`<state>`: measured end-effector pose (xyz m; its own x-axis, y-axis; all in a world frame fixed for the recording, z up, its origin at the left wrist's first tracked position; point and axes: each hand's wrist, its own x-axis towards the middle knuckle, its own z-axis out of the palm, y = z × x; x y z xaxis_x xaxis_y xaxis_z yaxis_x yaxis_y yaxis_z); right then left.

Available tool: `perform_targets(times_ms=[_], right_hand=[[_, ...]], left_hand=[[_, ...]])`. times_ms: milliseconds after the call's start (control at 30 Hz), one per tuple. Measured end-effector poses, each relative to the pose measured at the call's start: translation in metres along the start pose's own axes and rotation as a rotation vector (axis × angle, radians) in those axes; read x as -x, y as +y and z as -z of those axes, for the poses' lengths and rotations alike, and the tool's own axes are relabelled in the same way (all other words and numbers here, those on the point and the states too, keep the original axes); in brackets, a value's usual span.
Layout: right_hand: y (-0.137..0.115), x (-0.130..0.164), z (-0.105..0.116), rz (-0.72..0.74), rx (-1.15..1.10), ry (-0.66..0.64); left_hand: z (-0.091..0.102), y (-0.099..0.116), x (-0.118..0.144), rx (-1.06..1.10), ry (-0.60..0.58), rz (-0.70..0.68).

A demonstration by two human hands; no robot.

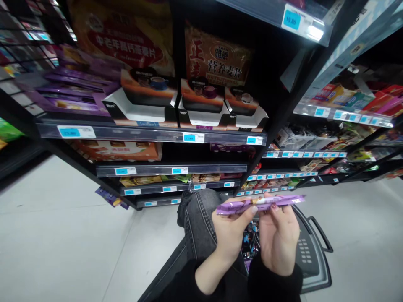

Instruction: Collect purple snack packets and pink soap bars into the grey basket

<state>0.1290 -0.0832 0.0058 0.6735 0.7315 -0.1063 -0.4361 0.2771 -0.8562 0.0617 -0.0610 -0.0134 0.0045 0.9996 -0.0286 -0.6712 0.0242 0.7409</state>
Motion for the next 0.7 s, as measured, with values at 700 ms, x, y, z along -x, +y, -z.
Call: perform_targets(times_ms=[700], right_hand=[[-0.004, -0.020, 0.000, -0.112, -0.261, 0.209]], left_hand=[[-0.006, -0.005, -0.001, 0.183, -0.021, 0.167]])
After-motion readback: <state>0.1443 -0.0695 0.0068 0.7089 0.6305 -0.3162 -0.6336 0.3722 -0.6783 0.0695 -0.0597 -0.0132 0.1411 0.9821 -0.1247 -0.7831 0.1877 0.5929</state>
